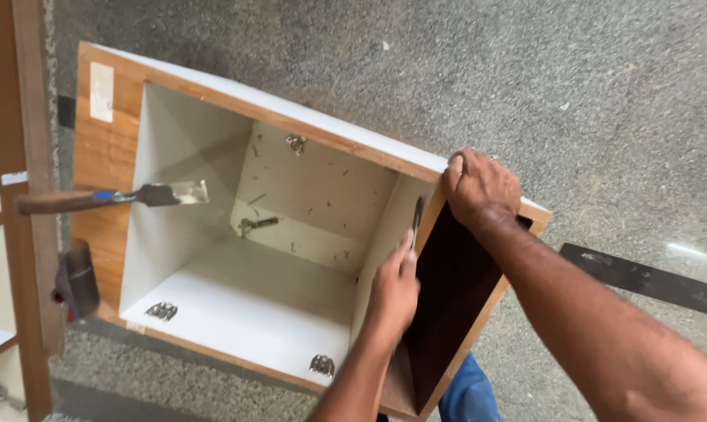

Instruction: The person uses a scraper to remove residue and stickers from the edges and interior surfaces of a wooden cabinet. They work on the vertical sides and the bottom shelf area, occasionally switching between a blue scraper and a metal putty knife to clean the wood.

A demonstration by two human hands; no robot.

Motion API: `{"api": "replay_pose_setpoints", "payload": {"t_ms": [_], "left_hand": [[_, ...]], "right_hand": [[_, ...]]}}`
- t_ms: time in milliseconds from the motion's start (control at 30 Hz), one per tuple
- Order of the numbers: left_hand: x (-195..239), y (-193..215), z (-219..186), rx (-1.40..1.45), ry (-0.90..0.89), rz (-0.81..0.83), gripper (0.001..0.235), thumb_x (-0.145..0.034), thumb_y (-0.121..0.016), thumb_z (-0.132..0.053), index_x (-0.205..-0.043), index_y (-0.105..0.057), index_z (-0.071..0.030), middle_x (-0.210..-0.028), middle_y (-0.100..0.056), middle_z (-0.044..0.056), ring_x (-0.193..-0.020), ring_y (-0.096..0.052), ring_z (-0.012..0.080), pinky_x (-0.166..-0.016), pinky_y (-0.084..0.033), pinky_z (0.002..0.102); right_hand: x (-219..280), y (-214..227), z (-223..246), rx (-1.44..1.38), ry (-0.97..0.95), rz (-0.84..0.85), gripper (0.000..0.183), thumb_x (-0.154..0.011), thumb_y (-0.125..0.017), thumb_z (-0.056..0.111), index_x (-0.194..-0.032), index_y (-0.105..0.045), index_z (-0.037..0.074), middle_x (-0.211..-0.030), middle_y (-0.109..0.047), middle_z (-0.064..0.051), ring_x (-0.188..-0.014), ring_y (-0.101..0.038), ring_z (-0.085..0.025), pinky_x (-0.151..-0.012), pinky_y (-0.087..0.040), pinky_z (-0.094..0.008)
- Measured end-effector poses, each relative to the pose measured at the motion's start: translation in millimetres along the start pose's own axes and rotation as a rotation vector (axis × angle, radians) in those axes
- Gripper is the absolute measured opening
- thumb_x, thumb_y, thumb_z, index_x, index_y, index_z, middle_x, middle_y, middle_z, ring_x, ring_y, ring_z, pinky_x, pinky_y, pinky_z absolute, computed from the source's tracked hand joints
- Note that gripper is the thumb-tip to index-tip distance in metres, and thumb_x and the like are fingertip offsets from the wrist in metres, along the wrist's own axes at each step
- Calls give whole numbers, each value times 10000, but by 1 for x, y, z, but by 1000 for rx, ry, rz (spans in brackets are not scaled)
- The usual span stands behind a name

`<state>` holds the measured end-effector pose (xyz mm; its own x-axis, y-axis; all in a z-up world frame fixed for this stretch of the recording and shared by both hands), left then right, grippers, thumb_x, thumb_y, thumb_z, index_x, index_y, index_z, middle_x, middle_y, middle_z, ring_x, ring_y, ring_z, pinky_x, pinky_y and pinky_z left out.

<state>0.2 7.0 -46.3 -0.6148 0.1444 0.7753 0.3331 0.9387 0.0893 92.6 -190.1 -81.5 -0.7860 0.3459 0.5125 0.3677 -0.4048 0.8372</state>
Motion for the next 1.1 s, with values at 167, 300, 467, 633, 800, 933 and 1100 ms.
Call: {"api": "replay_pose_setpoints", "payload": {"t_ms": [167,300,467,633,800,933,1100], "left_hand": [[-9,2,-16,-67,131,29,473,-1074,-469,-244,-1537,-564,-214,-852,-573,220,-570,-434,142,-550,-459,308],[35,1,8,5,133,-20,482,-1017,-464,-222,-1491,-540,-182,-1216,-741,117,-575,-506,135,-582,-525,290],[26,10,14,-12,5,-3,418,-1075,-467,-215,-1465,-560,-96,-1377,-678,162,-1131,-694,234,-973,-526,334],[45,18,10,-123,-125,-17,454,-1038,-458,-205,-1475,-541,-110,-1442,-609,180,-1378,-555,312,-1106,-433,365],[49,18,-2,-84,-47,-34,412,-1067,-458,-208,-1455,-544,-102,-1440,-612,179,-1361,-572,326,-1119,-453,359],[64,28,-8,-123,-117,-32,415,-1044,-485,-191,-1435,-570,-84,-1451,-595,195,-1387,-528,346,-1104,-425,380],[39,23,1,-114,-83,-36,415,-1047,-469,-205,-1429,-572,-80,-1424,-614,187,-1352,-557,340,-1108,-444,368]], "right_hand": [[-19,15,12,-25,104,-128,354,-1014,-396,337,-1027,-698,153,-1041,-726,-135,-970,-678,-350,-874,-515,-501],[8,4,-1,25,73,-108,369,-1019,-387,347,-1022,-689,135,-1010,-723,-135,-931,-677,-350,-864,-515,-507],[-16,1,-4,-2,16,-13,402,-1024,-340,350,-1035,-678,134,-991,-713,-136,-892,-679,-334,-834,-512,-511],[-5,4,-1,50,36,-103,409,-1017,-358,368,-996,-702,148,-971,-722,-141,-913,-677,-342,-842,-513,-509],[-2,6,0,-29,116,-178,399,-1023,-380,336,-960,-708,117,-977,-721,-148,-938,-668,-375,-849,-505,-529],[-8,-1,-4,4,50,-110,401,-1028,-374,340,-998,-712,127,-947,-709,-166,-877,-668,-374,-807,-505,-535],[-7,5,0,50,37,-97,393,-1019,-369,337,-962,-695,124,-905,-705,-159,-851,-663,-358,-803,-513,-523]]}}
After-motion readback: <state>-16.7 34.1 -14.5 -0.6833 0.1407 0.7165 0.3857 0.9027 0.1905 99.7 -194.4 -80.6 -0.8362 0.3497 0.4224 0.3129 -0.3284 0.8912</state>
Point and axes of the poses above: each hand's wrist, its own x-axis away from the middle knuckle, its own y-axis out of the back of the hand, z = x × y, the point moved 4 cm from there along -x, towards the middle knuckle
